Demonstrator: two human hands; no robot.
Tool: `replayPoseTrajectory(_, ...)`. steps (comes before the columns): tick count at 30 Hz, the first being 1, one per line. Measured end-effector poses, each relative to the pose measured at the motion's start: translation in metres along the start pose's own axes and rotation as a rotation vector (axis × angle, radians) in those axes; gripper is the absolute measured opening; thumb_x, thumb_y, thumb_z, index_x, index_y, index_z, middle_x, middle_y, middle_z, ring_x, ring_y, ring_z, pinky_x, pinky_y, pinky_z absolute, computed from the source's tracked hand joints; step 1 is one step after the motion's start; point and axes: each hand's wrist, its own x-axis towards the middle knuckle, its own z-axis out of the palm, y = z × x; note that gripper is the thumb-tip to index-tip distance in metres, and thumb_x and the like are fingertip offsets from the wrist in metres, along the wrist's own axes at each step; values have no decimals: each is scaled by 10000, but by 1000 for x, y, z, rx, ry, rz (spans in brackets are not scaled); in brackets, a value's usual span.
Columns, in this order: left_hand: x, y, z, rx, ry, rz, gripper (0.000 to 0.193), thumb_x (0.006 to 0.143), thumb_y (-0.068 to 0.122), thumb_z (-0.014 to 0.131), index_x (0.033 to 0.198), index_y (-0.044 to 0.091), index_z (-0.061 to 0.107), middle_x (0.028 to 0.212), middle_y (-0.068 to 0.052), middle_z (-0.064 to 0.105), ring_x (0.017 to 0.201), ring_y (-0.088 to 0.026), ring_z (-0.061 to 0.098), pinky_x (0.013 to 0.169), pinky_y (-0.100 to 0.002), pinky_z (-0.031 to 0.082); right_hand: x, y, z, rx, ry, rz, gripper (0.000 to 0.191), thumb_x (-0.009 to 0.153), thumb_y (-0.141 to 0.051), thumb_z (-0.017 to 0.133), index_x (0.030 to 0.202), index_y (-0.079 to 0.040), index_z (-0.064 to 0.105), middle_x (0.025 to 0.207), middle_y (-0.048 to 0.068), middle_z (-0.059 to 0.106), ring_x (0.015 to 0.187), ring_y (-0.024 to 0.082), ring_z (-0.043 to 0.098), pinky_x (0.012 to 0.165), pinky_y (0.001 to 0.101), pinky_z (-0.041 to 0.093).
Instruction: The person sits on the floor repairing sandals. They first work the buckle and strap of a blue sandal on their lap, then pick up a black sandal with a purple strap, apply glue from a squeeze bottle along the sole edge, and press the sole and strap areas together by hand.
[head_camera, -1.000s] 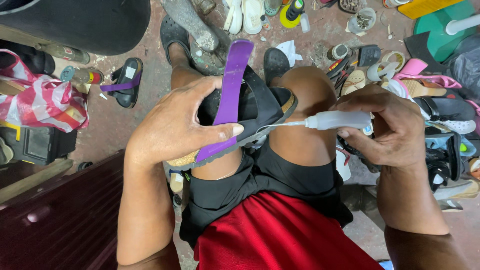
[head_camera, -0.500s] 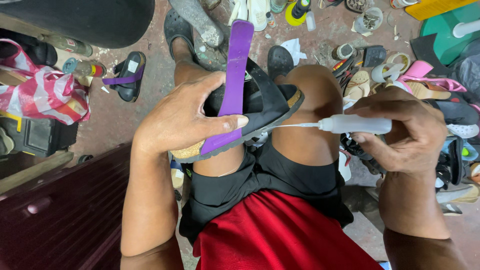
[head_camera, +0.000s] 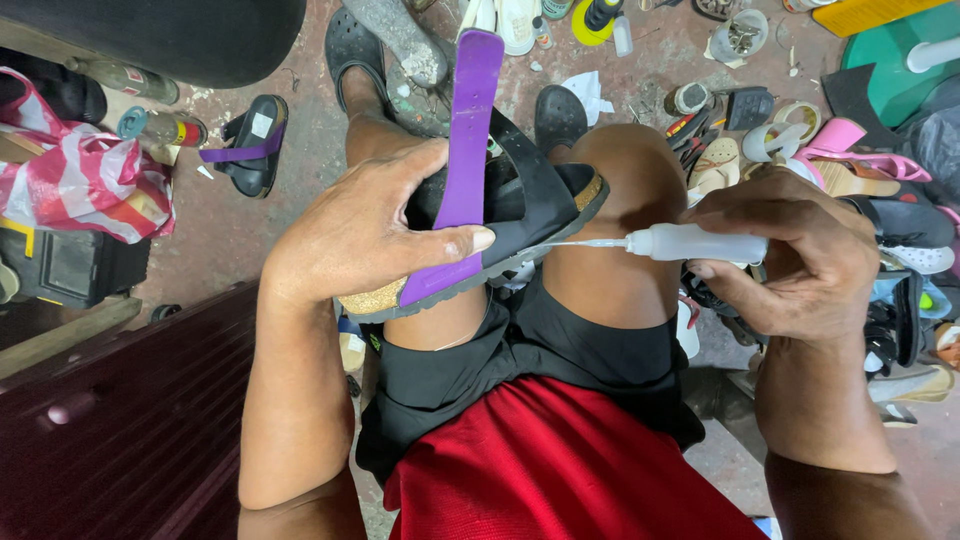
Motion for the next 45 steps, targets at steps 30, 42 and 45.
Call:
replayPoseTrajectory(30, 4, 3, -3, 54, 18, 42, 752, 722, 452, 779, 1348, 61, 633, 996, -142, 770, 906, -262, 769, 844, -389, 575, 20, 0, -17, -136, -86, -106, 209, 864, -121, 834, 975, -8, 697, 991, 137, 719, 871, 243, 698, 737, 303, 541)
replayPoseTrajectory(42, 9, 5, -7, 57, 17, 36, 775, 725, 457, 784, 1362, 45, 622, 1007, -154, 767, 908, -269, 771, 839, -399, 582, 31, 6, -25, -163, -111, -128, 209, 859, -145, 834, 975, -29, 703, 994, 127, 723, 868, 230, 703, 717, 300, 539)
replayPoseTrajectory(45, 9, 5, -8, 49, 7, 5, 773, 716, 460, 783, 1351, 51, 623, 981, -149, 769, 877, -258, 778, 811, -387, 595, 32, 5, -25, -172, -111, -134, 204, 846, -114, 845, 964, -35, 700, 983, 124, 722, 859, 233, 701, 709, 297, 536)
